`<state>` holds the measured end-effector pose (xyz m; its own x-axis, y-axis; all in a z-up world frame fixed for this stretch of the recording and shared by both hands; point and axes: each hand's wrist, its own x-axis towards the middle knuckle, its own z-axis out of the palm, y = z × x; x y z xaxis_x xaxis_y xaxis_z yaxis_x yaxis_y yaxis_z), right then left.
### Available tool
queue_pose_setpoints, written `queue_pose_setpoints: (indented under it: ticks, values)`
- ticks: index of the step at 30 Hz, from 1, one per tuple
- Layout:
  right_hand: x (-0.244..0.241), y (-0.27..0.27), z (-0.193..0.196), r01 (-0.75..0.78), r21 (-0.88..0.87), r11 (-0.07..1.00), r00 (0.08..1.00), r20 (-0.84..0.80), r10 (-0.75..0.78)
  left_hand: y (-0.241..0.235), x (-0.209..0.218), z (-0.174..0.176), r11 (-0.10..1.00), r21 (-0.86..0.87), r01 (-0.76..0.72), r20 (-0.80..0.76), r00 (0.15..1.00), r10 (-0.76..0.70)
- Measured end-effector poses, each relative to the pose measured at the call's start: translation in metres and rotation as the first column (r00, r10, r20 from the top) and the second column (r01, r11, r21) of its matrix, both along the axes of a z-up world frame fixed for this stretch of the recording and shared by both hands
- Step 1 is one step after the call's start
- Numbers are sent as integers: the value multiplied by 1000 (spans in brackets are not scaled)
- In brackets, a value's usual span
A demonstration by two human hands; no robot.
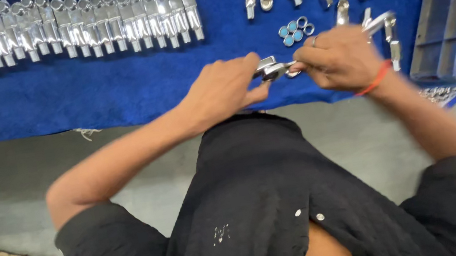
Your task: The person assembles metal mechanical components by hand and using a wrench. They pick up blue rings and metal pins from containers on a blue table, insert the rings into the metal joints, and tighten the assembly using a wrench.
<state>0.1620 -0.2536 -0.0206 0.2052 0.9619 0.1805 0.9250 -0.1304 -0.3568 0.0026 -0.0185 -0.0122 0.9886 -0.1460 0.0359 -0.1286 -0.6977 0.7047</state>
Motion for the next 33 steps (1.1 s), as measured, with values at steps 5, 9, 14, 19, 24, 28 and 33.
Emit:
queue_pose_setpoints:
  ticks: [5,9,14,19,24,28,33]
  values:
    - [-87,28,-127,585,61,808,234,-968,-96,-35,1,-50,878,-259,-402,-45,913,405]
    - [-112,45,-133,626,55,778,-14,-997,82,-51,2,-65,718,-459,-524,42,794,606]
    - [-68,13,-72,449,-54,892,494,-817,-298,-32,-13,-30,764,-443,-469,-74,869,490]
    - [-20,19,6,155,-3,988,987,44,-155,2,-15,1,952,-108,-286,-33,958,285]
    - [-4,39,67,-91,-111,990,925,360,125,9,2,8,985,166,-45,-29,998,51]
    - [-5,45,82,-120,-200,972,853,480,204,3,13,6,972,233,22,-8,1000,-21]
    - [11,30,66,-161,-111,981,859,473,195,6,22,3,971,227,70,10,997,-74]
